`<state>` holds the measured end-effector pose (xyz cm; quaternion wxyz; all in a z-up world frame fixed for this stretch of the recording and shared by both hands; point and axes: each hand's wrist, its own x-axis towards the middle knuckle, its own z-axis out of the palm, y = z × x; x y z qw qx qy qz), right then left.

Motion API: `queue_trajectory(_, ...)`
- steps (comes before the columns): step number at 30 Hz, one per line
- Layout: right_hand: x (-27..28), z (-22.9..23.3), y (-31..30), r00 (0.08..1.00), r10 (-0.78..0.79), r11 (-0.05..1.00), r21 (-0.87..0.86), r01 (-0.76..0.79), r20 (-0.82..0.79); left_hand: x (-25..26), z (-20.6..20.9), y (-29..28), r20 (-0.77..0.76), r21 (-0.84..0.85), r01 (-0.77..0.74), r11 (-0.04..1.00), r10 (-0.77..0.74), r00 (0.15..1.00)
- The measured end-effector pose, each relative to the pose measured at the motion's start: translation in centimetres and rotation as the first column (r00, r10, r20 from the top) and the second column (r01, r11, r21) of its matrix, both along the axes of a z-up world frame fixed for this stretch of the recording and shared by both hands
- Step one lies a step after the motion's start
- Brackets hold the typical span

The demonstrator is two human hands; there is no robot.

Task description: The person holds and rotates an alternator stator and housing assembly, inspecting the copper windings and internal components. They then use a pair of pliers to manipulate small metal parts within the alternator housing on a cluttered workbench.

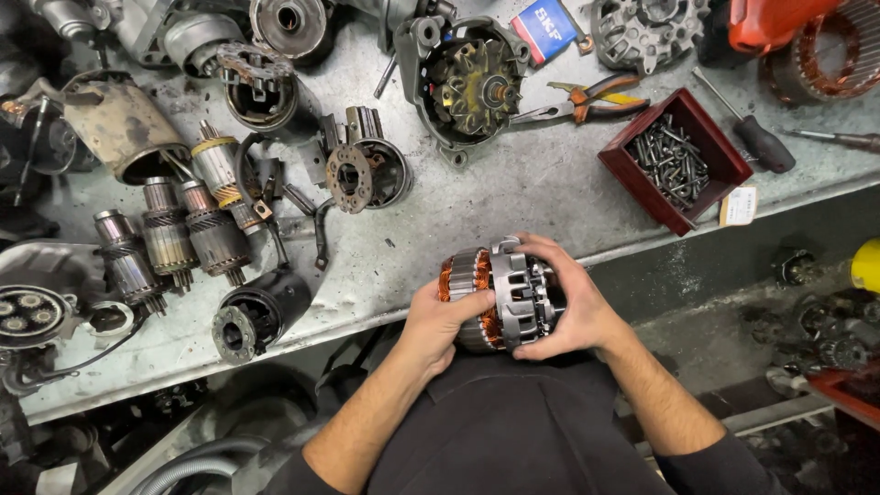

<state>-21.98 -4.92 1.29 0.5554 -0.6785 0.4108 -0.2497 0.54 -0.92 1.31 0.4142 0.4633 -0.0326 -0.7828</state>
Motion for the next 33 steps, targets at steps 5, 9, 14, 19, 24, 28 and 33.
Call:
queue_trajectory(5,-0.2,-0.1,0.4,0.999,-0.017,0.998,0.058,0.015,0.038,0.3,-0.5,0.2,-0.005,0.015,0.062,0.998,-0.062,0.998)
queue_trajectory(9,-0.4,-0.3,0.6,1.000,-0.008,1.000,-0.014,0.008,0.002,-0.1,-0.4,0.2,0.013,0.003,0.068,0.998,-0.068,0.998)
queue_trajectory(14,-0.2,0.0,0.5,1.000,-0.004,1.000,-0.008,0.004,-0.004,-1.0,-0.6,0.7,0.133,-0.041,0.018,0.999,-0.013,0.991)
queue_trajectory(19,-0.2,0.4,0.4,1.000,0.004,1.000,-0.022,-0.005,-0.017,-1.4,-0.7,1.0,0.178,-0.067,-0.004,0.998,0.016,0.984)
queue_trajectory(24,0.2,0.7,0.2,0.999,0.009,0.998,-0.056,-0.012,-0.052,-1.1,-0.9,1.1,0.178,-0.072,-0.001,0.997,0.014,0.984)
queue_trajectory(28,0.6,1.4,-0.4,0.995,0.037,0.995,-0.088,-0.045,-0.092,-0.4,-1.8,1.4,0.098,-0.081,-0.027,0.996,0.035,0.995)
queue_trajectory(33,0.9,1.7,-0.7,0.989,0.086,0.991,-0.096,-0.097,-0.118,0.3,-2.4,2.3,-0.075,-0.143,-0.025,0.989,0.015,0.997)
